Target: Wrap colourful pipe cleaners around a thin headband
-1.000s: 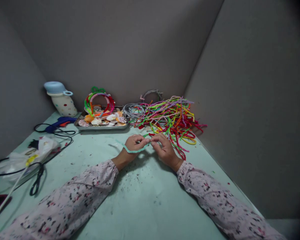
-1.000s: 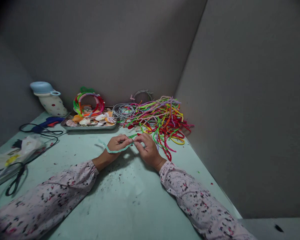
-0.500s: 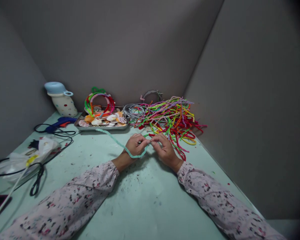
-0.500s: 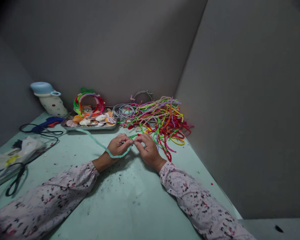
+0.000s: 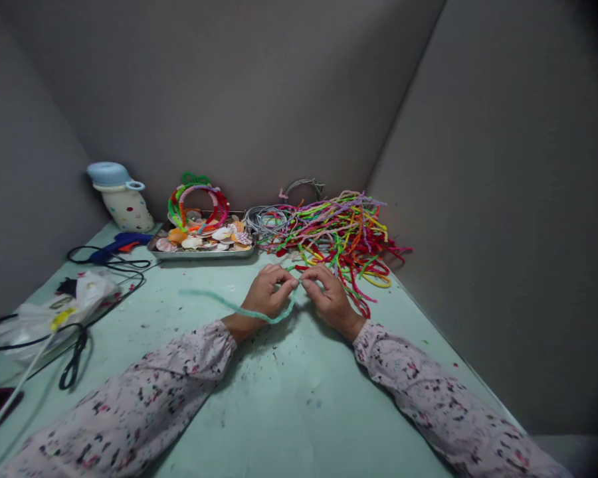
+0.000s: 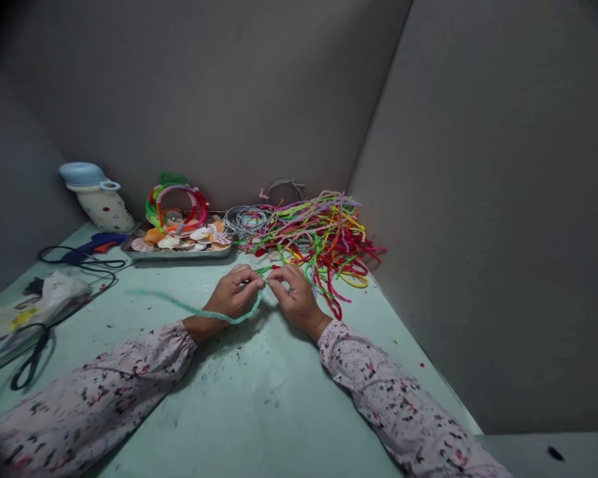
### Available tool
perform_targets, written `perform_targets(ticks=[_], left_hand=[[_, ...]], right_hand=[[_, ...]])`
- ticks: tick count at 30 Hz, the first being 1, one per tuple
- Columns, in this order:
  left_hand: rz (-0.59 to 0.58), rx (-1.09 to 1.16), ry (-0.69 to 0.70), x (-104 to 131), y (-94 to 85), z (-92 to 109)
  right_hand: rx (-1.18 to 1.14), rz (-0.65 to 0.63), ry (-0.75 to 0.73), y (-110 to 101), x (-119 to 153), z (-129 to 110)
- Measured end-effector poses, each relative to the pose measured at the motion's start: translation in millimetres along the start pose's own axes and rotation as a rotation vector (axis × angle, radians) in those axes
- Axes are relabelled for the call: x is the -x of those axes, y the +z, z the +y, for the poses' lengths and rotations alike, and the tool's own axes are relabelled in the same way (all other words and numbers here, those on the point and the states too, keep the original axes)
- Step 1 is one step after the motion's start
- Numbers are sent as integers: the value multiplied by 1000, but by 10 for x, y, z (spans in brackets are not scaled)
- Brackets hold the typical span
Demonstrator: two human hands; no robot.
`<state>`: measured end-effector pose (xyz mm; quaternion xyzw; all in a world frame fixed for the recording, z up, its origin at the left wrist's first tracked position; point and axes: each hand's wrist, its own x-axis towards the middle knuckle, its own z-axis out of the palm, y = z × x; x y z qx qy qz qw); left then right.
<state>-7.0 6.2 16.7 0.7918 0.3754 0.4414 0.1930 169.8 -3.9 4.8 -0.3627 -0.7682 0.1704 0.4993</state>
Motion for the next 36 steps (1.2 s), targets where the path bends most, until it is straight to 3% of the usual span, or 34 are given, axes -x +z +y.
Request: perform_targets(ticks=[6, 15, 36], left_hand=[[-27, -40, 29, 6, -40, 74], [-39, 17, -33, 30, -39, 53], [-39, -44, -11, 21, -37, 74]], right_hand=[[7, -3, 18, 10, 1, 17], [7, 5, 17, 1, -1, 0], [10, 21, 28, 9, 3, 3]])
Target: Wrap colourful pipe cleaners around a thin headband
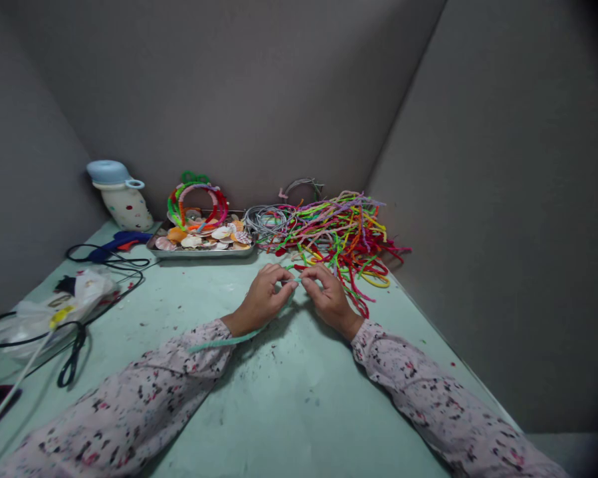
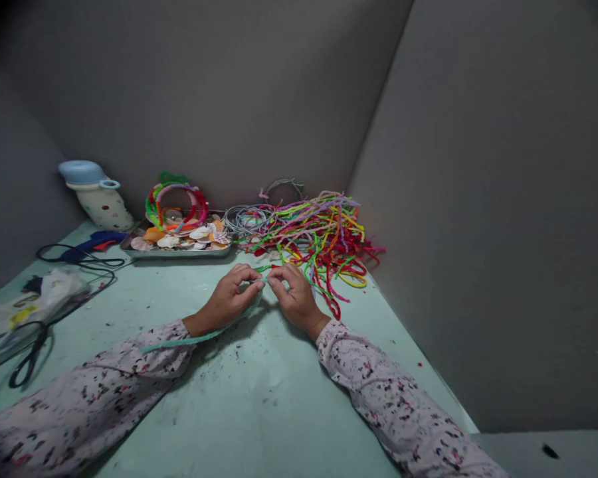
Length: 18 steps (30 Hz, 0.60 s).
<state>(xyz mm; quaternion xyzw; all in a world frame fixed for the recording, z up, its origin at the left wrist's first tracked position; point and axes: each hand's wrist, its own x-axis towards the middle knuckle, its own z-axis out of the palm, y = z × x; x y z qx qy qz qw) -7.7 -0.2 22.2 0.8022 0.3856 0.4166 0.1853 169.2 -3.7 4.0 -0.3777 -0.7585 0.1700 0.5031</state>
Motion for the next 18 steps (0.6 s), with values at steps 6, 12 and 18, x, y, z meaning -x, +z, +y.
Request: perform_targets(ticks=[6, 12, 18], left_hand=[[-12, 48, -35, 16, 3, 5], [3, 104, -60, 24, -1, 12], [12, 90, -46, 21, 9, 8]], right_hand=[[-6, -8, 0, -7, -4, 5], [-11, -1, -32, -13, -9, 2], [-6, -12, -37, -11, -22, 3]])
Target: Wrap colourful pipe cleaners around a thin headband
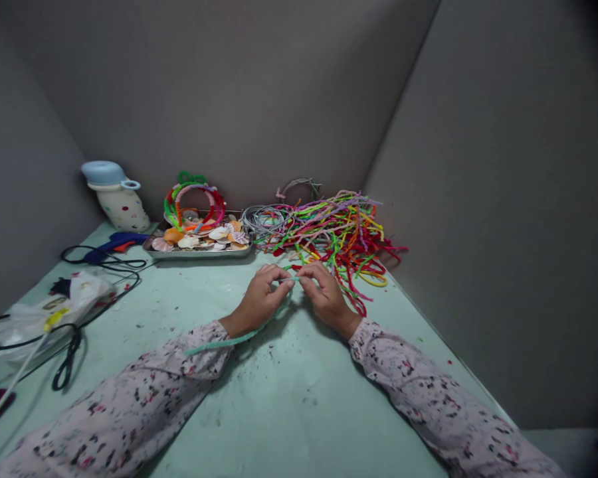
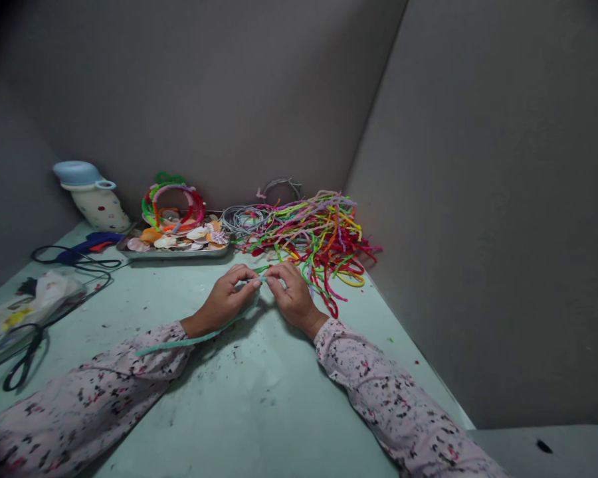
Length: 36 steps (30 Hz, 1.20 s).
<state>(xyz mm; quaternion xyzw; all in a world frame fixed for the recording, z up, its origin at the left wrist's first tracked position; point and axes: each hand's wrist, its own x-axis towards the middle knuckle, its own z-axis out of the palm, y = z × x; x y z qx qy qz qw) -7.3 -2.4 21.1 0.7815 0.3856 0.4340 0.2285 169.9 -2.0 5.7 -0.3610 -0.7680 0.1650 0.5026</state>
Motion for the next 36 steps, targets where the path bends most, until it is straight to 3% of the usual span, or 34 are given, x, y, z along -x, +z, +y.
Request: perform_targets(ticks=[36], left_hand=[[100, -169, 102, 6, 31, -35]], right_hand=[[99, 46, -22, 20, 8, 20]])
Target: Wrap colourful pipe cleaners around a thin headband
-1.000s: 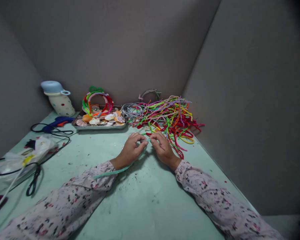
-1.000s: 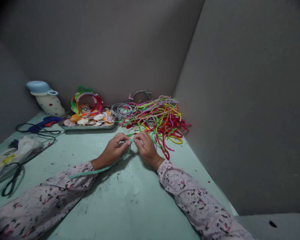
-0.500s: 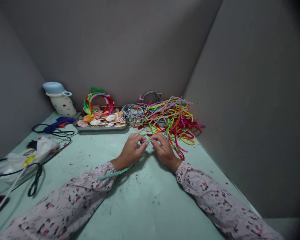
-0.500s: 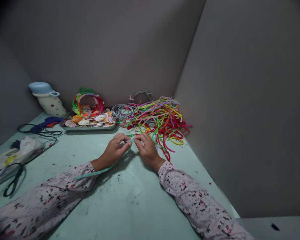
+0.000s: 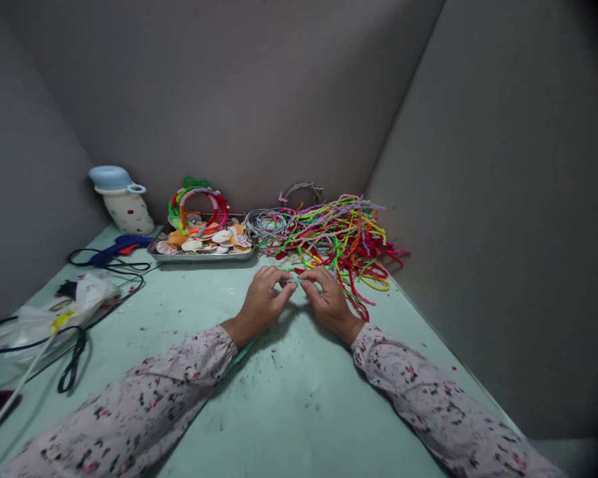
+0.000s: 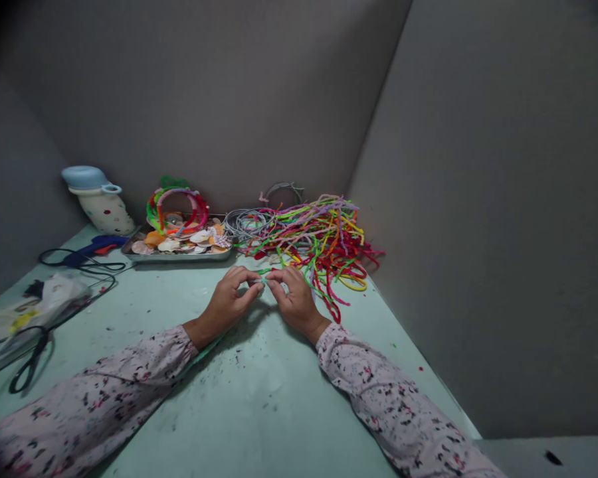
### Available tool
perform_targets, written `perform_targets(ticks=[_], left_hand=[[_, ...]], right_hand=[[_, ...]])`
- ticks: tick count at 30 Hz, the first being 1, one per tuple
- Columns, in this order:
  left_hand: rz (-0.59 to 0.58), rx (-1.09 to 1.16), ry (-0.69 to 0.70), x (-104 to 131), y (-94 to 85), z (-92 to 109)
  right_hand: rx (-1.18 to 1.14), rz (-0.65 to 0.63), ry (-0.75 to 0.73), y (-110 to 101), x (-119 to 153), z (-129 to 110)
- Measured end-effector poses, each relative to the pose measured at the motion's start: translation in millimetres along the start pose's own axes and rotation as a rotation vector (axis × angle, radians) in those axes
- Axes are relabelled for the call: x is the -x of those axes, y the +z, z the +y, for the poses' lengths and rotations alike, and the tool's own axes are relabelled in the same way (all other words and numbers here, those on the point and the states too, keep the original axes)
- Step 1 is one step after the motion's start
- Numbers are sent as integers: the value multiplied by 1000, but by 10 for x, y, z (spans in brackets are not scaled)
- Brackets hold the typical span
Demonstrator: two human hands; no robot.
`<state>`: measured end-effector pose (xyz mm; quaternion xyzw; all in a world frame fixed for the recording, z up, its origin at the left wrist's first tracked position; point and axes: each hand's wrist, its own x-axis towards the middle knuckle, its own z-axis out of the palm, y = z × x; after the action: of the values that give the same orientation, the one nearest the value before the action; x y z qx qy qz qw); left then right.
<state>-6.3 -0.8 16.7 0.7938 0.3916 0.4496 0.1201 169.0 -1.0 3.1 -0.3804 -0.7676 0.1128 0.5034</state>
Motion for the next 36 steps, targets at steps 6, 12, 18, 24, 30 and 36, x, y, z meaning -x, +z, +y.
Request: perform_targets(ticks=[6, 12, 18, 24, 30, 36], left_hand=[[74, 71, 44, 8, -18, 34], [81, 59, 100, -5, -28, 20], [107, 38, 120, 2, -7, 1], [88, -51, 150, 27, -6, -15], [107, -77, 205, 21, -14, -27], [125, -78, 239, 35, -10, -22]], right_hand=[[-2, 4, 13, 4, 6, 2], [-7, 2, 24, 3, 14, 2], [0, -3, 33, 2, 13, -3], [7, -1, 30, 7, 18, 9], [6, -8, 46, 2, 20, -2], [21, 9, 5, -2, 18, -23]])
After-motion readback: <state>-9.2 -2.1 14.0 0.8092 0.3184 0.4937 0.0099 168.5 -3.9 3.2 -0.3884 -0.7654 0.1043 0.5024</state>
